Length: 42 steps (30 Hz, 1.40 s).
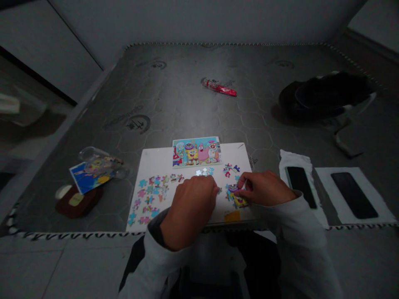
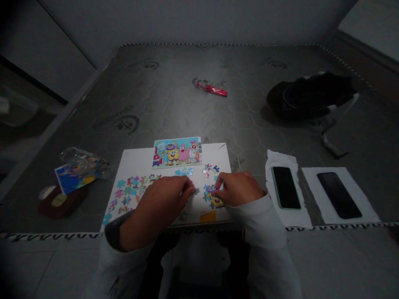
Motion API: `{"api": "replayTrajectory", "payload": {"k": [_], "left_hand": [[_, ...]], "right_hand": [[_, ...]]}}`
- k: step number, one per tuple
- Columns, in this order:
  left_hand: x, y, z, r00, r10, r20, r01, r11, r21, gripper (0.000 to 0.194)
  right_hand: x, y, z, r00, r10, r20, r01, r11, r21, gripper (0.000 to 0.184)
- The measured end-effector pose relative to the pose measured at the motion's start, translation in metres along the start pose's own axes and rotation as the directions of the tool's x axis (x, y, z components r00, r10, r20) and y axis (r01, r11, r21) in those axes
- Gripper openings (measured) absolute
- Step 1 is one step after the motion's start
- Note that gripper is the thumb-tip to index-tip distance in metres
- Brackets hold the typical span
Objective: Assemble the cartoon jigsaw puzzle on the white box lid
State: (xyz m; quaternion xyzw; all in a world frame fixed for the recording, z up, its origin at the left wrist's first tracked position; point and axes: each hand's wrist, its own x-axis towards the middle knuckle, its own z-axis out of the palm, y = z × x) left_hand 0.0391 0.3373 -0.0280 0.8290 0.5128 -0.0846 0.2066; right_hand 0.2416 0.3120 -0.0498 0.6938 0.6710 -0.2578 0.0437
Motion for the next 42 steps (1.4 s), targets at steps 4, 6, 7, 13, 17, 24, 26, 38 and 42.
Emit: {"api": "replayTrajectory", "payload": {"k": [4,6,7,13,17,24,26,38,42], "left_hand": [[0.006,0.005,0.004,1.000,0.002,-0.015,-0.003,0.998,-0.059,0.026],[0.008,0.007,0.006,1.000,0.000,-0.012,-0.001,0.998,-0.070,0.027],[0.009,0.007,0.007,1.000,-0.001,-0.005,0.001,0.998,-0.067,0.028],[0.009,0.007,0.009,1.000,-0.002,0.005,0.002,1.000,-0.021,0.031],[0.010,0.008,0.010,1.000,-0.015,-0.008,0.015,1.000,0.006,0.034],[0.010,0.013,0.009,0.998,-0.066,0.006,0.066,0.997,0.037,0.036],[0.010,0.013,0.009,0.996,-0.085,0.010,0.085,0.996,0.028,0.035],[0.013,0.013,0.011,0.996,-0.086,-0.021,0.087,0.996,0.016,0.033],[0.014,0.012,0.012,0.994,-0.102,-0.042,0.101,0.995,-0.025,0.030]], "right_hand": [[-0.001,0.001,-0.001,1.000,-0.021,-0.004,0.021,1.000,0.005,0.014],[-0.001,0.001,0.000,1.000,-0.028,-0.012,0.028,1.000,0.002,0.014],[-0.001,0.001,0.000,1.000,-0.028,-0.013,0.027,1.000,-0.003,0.013],[-0.001,0.001,0.000,1.000,-0.009,0.026,0.010,1.000,-0.015,0.012],[-0.001,-0.001,0.000,1.000,-0.007,0.017,0.007,1.000,-0.019,0.013],[-0.001,0.001,0.005,0.999,-0.025,-0.030,0.024,0.999,-0.043,0.014],[-0.001,0.001,0.006,0.999,-0.029,-0.045,0.027,0.999,-0.044,0.014],[-0.002,-0.004,0.002,1.000,0.007,0.022,-0.006,0.999,-0.048,0.012],[-0.002,-0.004,0.002,0.999,0.008,0.032,-0.007,0.999,-0.034,0.012]]}}
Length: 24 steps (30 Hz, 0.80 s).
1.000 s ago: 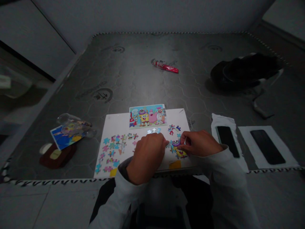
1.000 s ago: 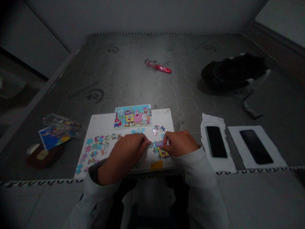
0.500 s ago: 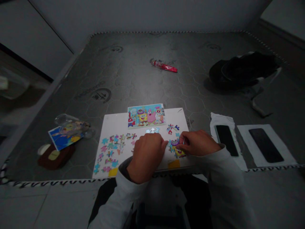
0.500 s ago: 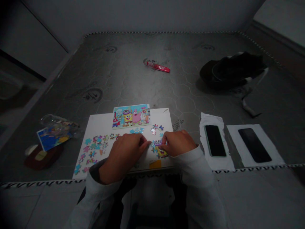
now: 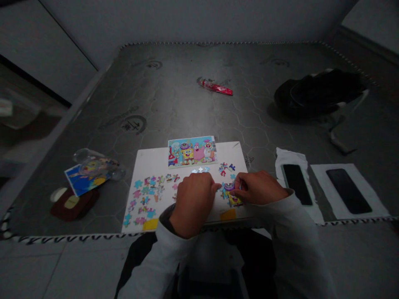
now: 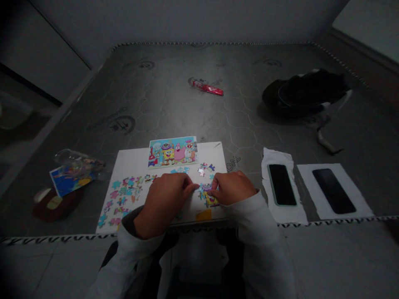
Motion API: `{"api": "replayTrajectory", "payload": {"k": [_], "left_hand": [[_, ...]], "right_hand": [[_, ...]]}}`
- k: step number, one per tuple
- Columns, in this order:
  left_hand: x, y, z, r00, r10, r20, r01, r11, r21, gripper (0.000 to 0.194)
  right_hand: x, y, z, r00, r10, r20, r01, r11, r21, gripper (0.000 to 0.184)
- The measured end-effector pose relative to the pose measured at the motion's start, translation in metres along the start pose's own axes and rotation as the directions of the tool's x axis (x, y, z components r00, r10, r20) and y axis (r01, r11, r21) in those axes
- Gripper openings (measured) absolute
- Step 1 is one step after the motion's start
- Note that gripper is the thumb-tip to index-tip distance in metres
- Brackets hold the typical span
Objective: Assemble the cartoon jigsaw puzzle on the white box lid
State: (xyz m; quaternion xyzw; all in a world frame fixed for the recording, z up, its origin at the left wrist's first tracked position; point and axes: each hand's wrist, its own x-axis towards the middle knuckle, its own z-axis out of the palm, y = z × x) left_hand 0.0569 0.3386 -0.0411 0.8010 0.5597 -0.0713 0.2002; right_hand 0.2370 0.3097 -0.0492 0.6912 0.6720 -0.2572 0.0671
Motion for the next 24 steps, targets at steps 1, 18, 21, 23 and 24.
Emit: {"api": "replayTrajectory", "payload": {"k": [1,18,21,23,24], "left_hand": [[0.000,0.000,0.000,1.000,-0.002,-0.007,0.002,1.000,-0.011,0.029],[-0.019,-0.029,-0.023,1.000,0.000,0.002,0.000,0.997,0.081,0.015],[-0.018,-0.024,-0.020,0.999,0.030,0.039,-0.034,0.995,0.092,0.019],[-0.016,-0.019,-0.018,0.998,0.029,0.055,-0.034,0.995,0.097,0.018],[-0.016,-0.017,-0.017,0.998,0.022,0.058,-0.027,0.995,0.097,0.018]], "right_hand": [[0.000,0.000,0.000,1.000,0.001,0.005,-0.001,1.000,0.007,0.012],[-0.004,0.004,-0.011,1.000,-0.006,-0.026,0.006,1.000,0.004,0.016],[-0.003,-0.002,-0.010,1.000,-0.015,0.005,0.015,1.000,-0.011,0.019],[-0.002,-0.005,-0.008,1.000,-0.025,0.014,0.025,1.000,-0.015,0.020],[-0.002,-0.006,-0.007,1.000,-0.029,0.012,0.029,0.999,-0.016,0.020]]}}
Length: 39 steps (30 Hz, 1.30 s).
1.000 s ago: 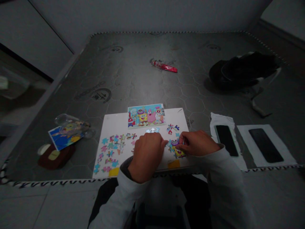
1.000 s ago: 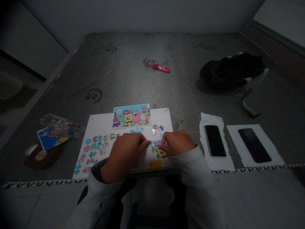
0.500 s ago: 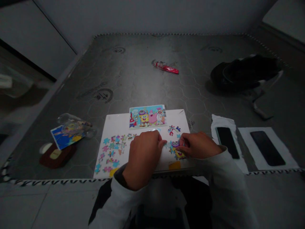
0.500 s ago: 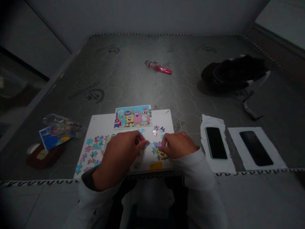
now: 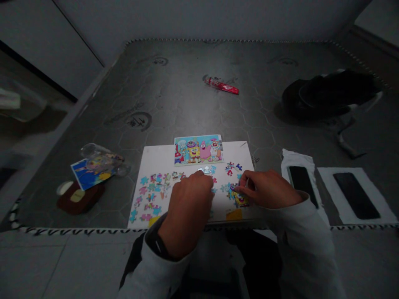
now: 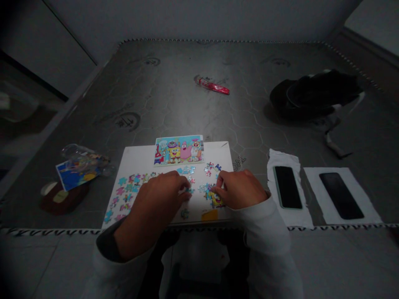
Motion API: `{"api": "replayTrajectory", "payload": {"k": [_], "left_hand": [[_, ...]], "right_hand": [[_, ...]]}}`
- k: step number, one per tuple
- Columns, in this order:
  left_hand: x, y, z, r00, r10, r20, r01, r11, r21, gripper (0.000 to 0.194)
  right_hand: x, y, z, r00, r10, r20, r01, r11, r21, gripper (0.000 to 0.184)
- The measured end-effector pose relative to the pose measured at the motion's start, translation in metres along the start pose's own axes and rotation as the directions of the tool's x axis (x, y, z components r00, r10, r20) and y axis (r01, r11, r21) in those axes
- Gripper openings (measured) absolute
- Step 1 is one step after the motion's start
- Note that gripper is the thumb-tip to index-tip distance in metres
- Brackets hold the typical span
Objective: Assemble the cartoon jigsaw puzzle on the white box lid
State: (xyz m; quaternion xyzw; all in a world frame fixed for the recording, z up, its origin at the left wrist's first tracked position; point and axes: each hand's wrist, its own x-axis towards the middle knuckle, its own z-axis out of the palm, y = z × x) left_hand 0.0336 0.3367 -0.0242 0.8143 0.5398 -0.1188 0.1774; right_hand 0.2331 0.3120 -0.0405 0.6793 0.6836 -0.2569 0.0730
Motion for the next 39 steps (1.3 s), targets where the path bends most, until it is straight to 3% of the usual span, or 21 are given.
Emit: {"api": "replayTrajectory", "payload": {"k": [16,20,27,33,36,39], "left_hand": [[0.007,0.001,0.007,0.998,0.056,0.023,-0.056,0.998,0.001,0.016],[0.005,0.000,0.006,0.996,0.071,-0.055,-0.076,0.993,-0.086,0.020],[0.003,0.001,-0.004,0.966,0.080,-0.245,-0.160,0.931,-0.329,0.027],[0.000,0.004,-0.009,0.964,0.066,-0.259,-0.171,0.898,-0.406,0.021],[0.000,0.004,-0.008,0.965,0.063,-0.253,-0.167,0.896,-0.413,0.020],[0.001,0.004,-0.007,0.961,0.087,-0.263,-0.196,0.884,-0.424,0.022]], "right_hand": [[0.002,0.002,0.006,0.998,-0.044,-0.052,0.042,0.999,-0.029,0.018],[0.001,0.002,0.005,0.995,-0.058,-0.083,0.056,0.998,-0.020,0.017],[-0.008,-0.010,-0.008,0.982,-0.120,-0.143,0.149,0.965,0.215,0.024],[-0.012,-0.016,-0.013,0.975,-0.058,-0.216,0.129,0.935,0.331,0.025],[-0.011,-0.015,-0.012,0.976,0.010,-0.216,0.072,0.928,0.366,0.023],[-0.010,-0.014,-0.012,0.979,-0.003,-0.204,0.080,0.925,0.371,0.021]]}}
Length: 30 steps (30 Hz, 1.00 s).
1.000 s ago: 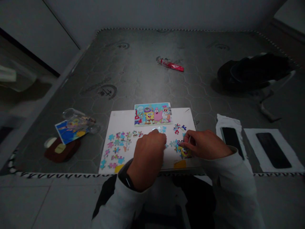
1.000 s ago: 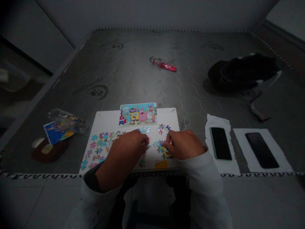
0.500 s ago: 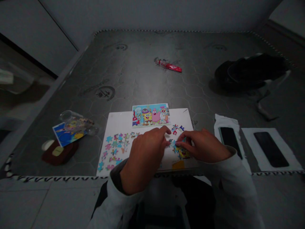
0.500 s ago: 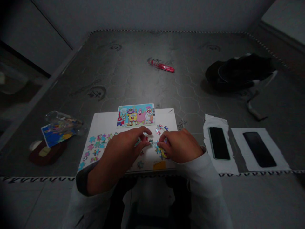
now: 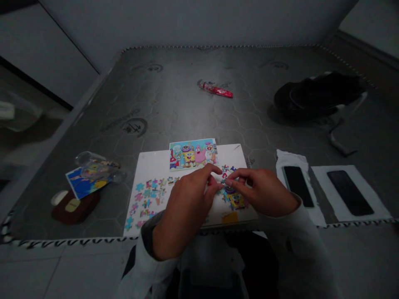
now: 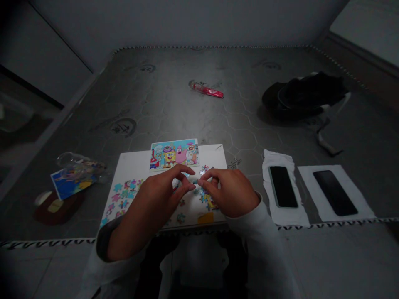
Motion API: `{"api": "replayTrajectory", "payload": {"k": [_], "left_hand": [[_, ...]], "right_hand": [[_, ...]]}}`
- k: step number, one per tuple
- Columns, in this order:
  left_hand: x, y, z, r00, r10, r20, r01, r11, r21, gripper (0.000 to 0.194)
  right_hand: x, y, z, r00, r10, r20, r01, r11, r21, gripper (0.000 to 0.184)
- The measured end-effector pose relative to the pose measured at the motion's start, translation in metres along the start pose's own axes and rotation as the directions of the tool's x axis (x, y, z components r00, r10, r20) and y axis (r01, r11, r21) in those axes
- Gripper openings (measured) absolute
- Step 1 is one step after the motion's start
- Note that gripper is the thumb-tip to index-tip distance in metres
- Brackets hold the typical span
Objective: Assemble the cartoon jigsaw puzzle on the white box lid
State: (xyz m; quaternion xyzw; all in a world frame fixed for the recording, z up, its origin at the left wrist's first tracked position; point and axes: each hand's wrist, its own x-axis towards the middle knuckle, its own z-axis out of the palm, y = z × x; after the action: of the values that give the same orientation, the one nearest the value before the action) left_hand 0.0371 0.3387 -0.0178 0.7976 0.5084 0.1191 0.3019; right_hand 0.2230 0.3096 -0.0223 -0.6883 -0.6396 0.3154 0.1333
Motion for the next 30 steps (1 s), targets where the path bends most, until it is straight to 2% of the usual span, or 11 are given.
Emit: {"api": "replayTrajectory", "payload": {"k": [3,7,18,24,30], "left_hand": [[0.001,0.000,0.001,0.999,0.037,0.017,-0.036,0.999,-0.018,0.021],[0.000,0.000,0.000,0.999,0.021,0.033,-0.022,1.000,0.012,0.019],[0.002,-0.008,0.006,0.976,-0.058,0.212,0.034,0.993,0.117,0.021],[0.006,-0.014,0.013,0.955,-0.030,0.295,-0.017,0.988,0.157,0.023],[0.007,-0.015,0.018,0.951,-0.072,0.301,0.003,0.975,0.223,0.025]], "right_hand": [[0.000,-0.001,0.000,1.000,-0.024,-0.004,0.024,1.000,-0.008,0.022],[-0.002,0.000,0.000,0.999,-0.042,0.004,0.042,0.999,-0.006,0.021],[0.001,0.006,0.008,0.971,-0.130,0.200,0.159,0.978,-0.138,0.020],[0.003,0.012,0.011,0.979,-0.071,0.189,0.108,0.975,-0.195,0.013],[0.005,0.011,0.015,0.978,0.016,0.207,0.046,0.955,-0.292,0.007]]}}
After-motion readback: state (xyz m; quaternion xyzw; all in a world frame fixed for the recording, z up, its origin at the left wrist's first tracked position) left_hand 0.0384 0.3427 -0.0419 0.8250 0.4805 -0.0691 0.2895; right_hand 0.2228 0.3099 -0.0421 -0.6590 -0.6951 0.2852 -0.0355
